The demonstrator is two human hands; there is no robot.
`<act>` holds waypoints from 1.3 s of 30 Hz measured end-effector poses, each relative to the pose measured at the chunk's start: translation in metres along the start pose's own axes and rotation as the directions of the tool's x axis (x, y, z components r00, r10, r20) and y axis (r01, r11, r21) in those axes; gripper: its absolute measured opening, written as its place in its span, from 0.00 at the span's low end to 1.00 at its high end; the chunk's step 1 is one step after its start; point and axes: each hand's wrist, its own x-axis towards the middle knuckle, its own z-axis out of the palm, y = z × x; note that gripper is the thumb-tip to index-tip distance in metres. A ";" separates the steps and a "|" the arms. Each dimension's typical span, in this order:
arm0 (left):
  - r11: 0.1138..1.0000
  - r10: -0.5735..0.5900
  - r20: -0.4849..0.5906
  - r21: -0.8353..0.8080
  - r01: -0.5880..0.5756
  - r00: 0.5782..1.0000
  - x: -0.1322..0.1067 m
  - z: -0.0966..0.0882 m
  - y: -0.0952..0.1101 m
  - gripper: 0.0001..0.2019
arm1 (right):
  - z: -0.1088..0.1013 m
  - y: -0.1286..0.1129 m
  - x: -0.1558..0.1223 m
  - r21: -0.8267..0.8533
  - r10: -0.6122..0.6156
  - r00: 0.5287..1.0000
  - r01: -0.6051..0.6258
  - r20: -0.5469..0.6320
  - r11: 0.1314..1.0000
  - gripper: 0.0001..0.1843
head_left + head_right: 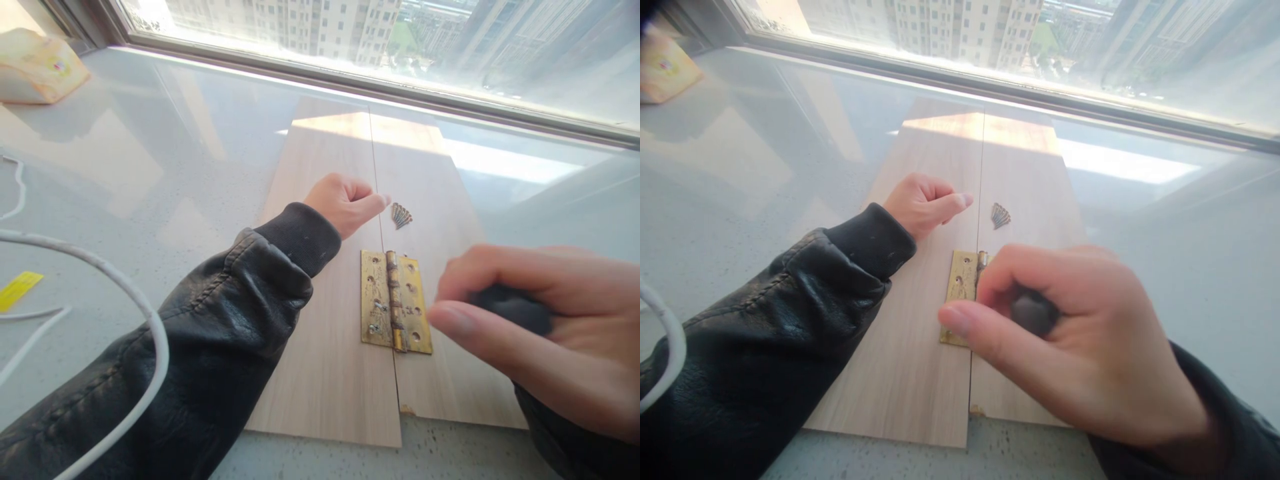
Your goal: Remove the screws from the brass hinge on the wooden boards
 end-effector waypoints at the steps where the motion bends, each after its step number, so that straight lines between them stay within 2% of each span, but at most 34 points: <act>1: 1.000 -0.004 0.001 -0.001 0.004 1.000 0.000 0.000 0.000 0.20 | 0.001 0.002 0.003 -0.147 -0.007 0.998 0.016 0.063 0.989 0.14; 3: 1.000 -0.012 0.004 0.001 0.012 1.000 0.000 0.000 0.001 0.20 | 0.007 0.006 0.007 -0.361 -0.008 0.983 0.075 0.181 0.929 0.17; 5: 1.000 -0.011 0.004 0.002 0.011 1.000 0.000 0.000 0.001 0.20 | 0.015 0.009 0.007 -0.512 -0.023 0.970 0.148 0.243 0.846 0.20; 8: 1.000 0.001 0.005 -0.002 -0.001 1.000 0.000 0.000 0.001 0.20 | 0.023 0.011 0.004 -0.643 -0.106 0.962 0.249 0.253 0.724 0.19; 10: 1.000 0.008 0.007 -0.003 -0.008 1.000 0.001 0.000 0.000 0.20 | 0.024 0.011 0.002 -0.675 -0.142 0.952 0.292 0.270 0.677 0.16; 14: 1.000 0.018 0.006 -0.012 -0.018 1.000 0.001 0.000 -0.003 0.20 | 0.020 0.008 0.002 -0.658 -0.145 0.929 0.346 0.341 0.669 0.11; 19: 1.000 0.021 0.005 -0.007 -0.021 1.000 0.001 0.000 -0.003 0.20 | 0.015 0.011 0.006 -0.571 -0.227 0.882 0.445 0.413 0.690 0.09; 26: 0.999 0.040 0.007 -0.017 -0.040 0.999 0.001 0.000 -0.004 0.20 | 0.011 0.013 0.009 -0.436 -0.345 0.854 0.501 0.389 0.748 0.10; 28: 0.999 0.030 0.011 -0.019 -0.030 0.999 0.002 0.001 -0.005 0.20 | 0.006 0.014 0.012 -0.375 -0.356 0.884 0.453 0.302 0.809 0.09; 29: 1.000 0.024 0.012 -0.020 -0.024 1.000 0.002 0.001 -0.005 0.20 | 0.003 0.016 0.014 -0.365 -0.329 0.917 0.393 0.226 0.844 0.08; 31: 1.000 0.018 0.008 -0.023 -0.018 1.000 0.003 0.000 -0.005 0.20 | -0.004 0.025 0.019 -0.385 -0.200 0.980 0.189 0.013 0.903 0.05; 32: 1.000 0.018 0.007 -0.024 -0.018 1.000 0.003 0.000 -0.005 0.20 | -0.008 0.032 0.022 -0.412 -0.091 0.990 0.039 -0.107 0.910 0.04; 33: 1.000 0.016 0.007 -0.024 -0.016 1.000 0.003 0.000 -0.005 0.20 | -0.011 0.040 0.025 -0.411 0.019 0.977 -0.107 -0.212 0.905 0.05; 34: 1.000 0.013 0.009 -0.023 -0.013 1.000 0.003 0.000 -0.005 0.20 | -0.013 0.048 0.027 -0.397 0.095 0.956 -0.204 -0.277 0.895 0.06; 36: 1.000 0.012 0.012 -0.023 -0.012 1.000 0.003 0.000 -0.005 0.20 | -0.014 0.066 0.031 -0.379 0.146 0.937 -0.267 -0.316 0.886 0.07; 39: 0.999 0.008 0.016 -0.031 -0.007 1.000 0.002 0.000 -0.004 0.20 | -0.010 0.085 0.034 -0.384 0.100 0.963 -0.193 -0.249 0.903 0.07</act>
